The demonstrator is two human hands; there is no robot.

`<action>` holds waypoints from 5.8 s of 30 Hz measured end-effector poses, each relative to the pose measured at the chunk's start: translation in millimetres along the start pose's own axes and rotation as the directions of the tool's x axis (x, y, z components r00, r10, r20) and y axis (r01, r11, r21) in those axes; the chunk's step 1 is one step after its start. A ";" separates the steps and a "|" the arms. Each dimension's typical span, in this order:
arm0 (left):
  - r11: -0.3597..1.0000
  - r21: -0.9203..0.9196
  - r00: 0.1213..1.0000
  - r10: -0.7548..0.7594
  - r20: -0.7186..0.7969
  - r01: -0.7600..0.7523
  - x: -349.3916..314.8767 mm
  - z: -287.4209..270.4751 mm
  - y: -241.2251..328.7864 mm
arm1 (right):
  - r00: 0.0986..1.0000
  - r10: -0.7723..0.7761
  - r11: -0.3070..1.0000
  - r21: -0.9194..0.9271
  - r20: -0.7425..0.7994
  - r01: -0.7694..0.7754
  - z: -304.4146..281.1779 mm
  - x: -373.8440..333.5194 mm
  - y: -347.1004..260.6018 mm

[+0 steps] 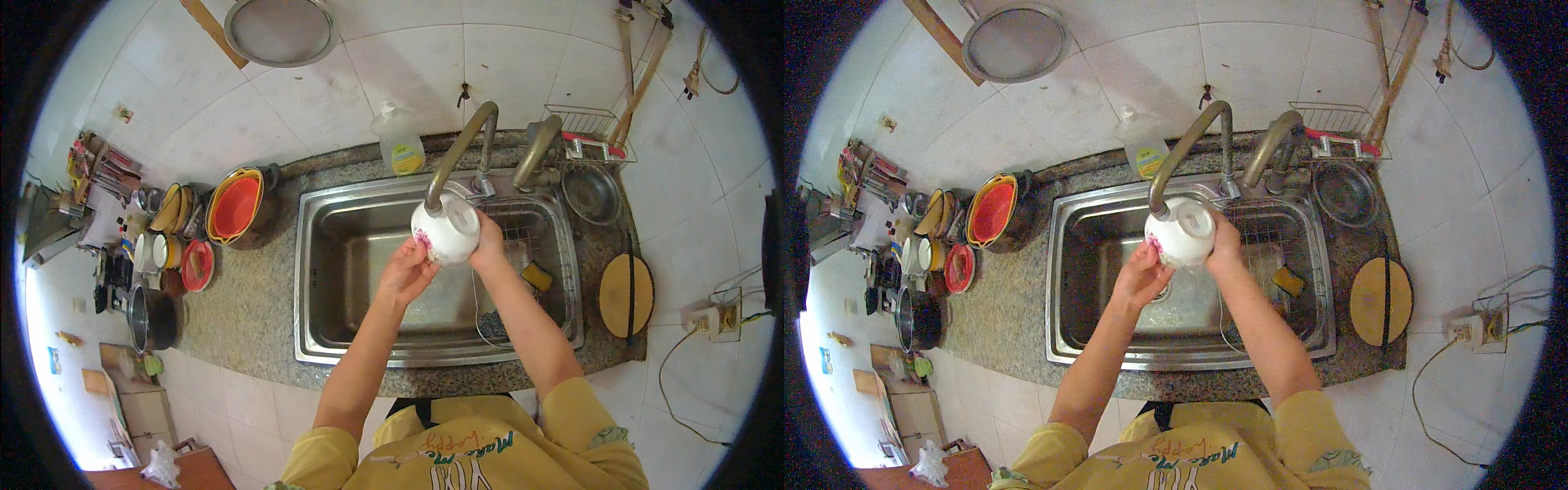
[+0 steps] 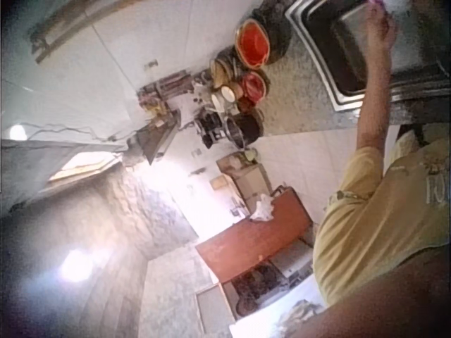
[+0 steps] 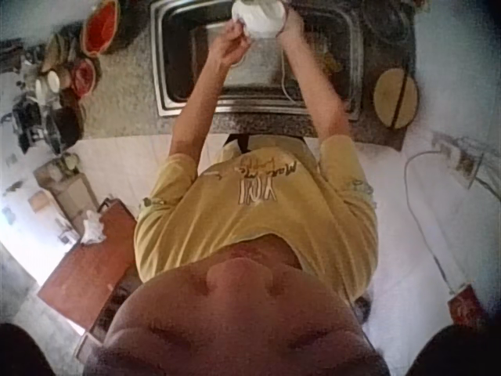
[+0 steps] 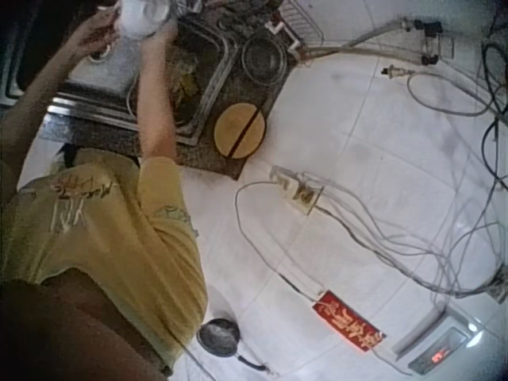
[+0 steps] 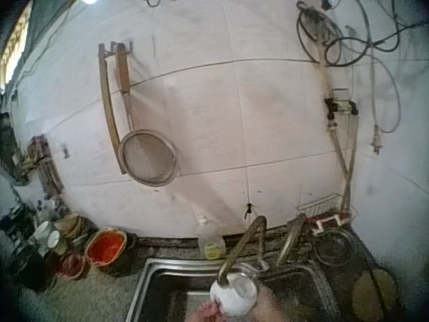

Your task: The person washes a white bowl with a floral pattern under running water in a kitchen sink, then places it on a drying rack. They wipe the sink area with a cloth, move a metal pot, and retrieve a bag of green leafy vegetables from the living room. The person then unpacks the vegetables and begins sorting them by hand.

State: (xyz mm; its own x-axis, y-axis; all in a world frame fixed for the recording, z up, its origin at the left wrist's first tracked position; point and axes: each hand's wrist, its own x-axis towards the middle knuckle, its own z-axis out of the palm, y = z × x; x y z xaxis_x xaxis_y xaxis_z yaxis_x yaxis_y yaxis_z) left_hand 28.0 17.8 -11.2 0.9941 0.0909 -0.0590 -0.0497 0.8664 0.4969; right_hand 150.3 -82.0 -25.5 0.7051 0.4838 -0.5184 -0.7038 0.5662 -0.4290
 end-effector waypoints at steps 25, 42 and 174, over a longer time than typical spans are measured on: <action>0.992 0.011 0.980 0.126 -0.154 -0.125 -28.2 18.5 -7.7 | 0.977 0.152 0.927 -0.365 0.148 -0.089 0.9 14.0 10.2; 0.594 0.781 0.886 0.447 -0.120 -0.194 3.6 27.7 -11.4 | 0.853 -0.474 0.617 -0.610 0.217 0.498 9.5 -39.4 61.7; 0.825 0.507 0.911 0.377 -0.164 -0.250 -10.9 34.5 -2.2 | 0.755 -0.343 0.509 -0.565 0.559 0.649 10.8 -40.9 20.4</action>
State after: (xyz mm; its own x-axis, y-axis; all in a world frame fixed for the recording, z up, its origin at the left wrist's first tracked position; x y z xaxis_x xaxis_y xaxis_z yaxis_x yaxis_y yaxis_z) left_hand 20.6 -2.1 18.2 0.8716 0.4902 -0.0081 -0.2409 0.4427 0.8637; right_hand 108.0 -83.0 -5.1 0.8217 0.5442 0.1691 0.0507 0.2258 -0.9729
